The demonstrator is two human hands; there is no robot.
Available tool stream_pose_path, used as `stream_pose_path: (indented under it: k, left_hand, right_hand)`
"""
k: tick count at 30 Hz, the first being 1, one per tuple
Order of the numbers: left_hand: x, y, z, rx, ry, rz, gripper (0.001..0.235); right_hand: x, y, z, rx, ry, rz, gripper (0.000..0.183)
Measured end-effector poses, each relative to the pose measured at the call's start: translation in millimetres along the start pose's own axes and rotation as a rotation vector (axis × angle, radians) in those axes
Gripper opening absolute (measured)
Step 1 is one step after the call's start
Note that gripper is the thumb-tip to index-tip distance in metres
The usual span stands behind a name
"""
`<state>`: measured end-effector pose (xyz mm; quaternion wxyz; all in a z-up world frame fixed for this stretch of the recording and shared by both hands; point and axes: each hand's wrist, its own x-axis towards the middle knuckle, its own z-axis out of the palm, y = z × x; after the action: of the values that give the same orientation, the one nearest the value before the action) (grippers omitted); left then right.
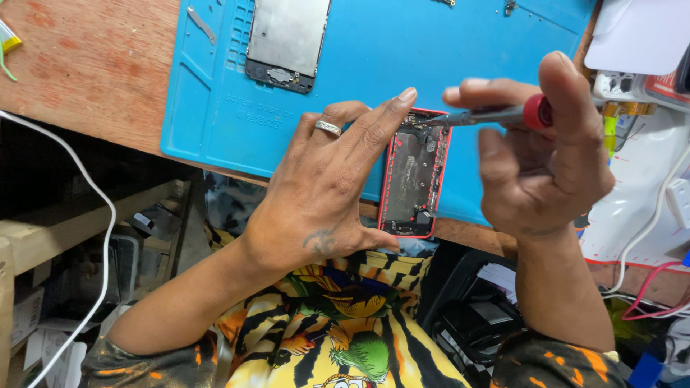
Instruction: The person uses a precision screwdriver to remove screws from the internal frame of a disassembled red smartphone. They carefully unscrew fasteners from the battery area and place them on the blue anti-static mat. The person continues to remove additional screws from different sections of the phone's chassis.
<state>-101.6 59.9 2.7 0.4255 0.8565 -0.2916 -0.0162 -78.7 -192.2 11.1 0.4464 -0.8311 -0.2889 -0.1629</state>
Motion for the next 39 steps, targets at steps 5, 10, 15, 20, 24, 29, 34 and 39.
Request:
stream_pose_path:
  k: [5, 10, 15, 20, 24, 29, 34, 39]
  left_hand:
    - [2, 0, 3, 0.010, 0.010, 0.001, 0.141]
    - [0, 0, 2, -0.013, -0.012, -0.023, 0.145]
    - [2, 1, 3, 0.008, -0.027, -0.035, 0.149]
    - [3, 2, 3, 0.017, -0.027, -0.037, 0.149]
    - [2, 3, 1, 0.005, -0.032, -0.030, 0.147]
    - [2, 4, -1, -0.010, -0.017, -0.007, 0.145]
    - [1, 3, -3, -0.039, -0.024, -0.003, 0.142]
    - [4, 3, 3, -0.019, 0.077, 0.026, 0.127]
  right_hand:
    - [-4, -1, 0, 0.046, 0.007, 0.036, 0.054]
    - [-6, -2, -1, 0.178, -0.054, 0.097, 0.059]
    - [-6, 4, 2, 0.077, -0.072, 0.029, 0.079]
    - [-6, -1, 1, 0.171, -0.112, 0.042, 0.069]
    - [-2, -1, 2, 0.130, -0.115, 0.025, 0.077]
    - [-2, -4, 2, 0.129, -0.095, 0.052, 0.070]
    - [-2, 0, 0, 0.126, -0.063, 0.026, 0.076]
    - [-8, 3, -10, 0.088, -0.035, 0.059, 0.079]
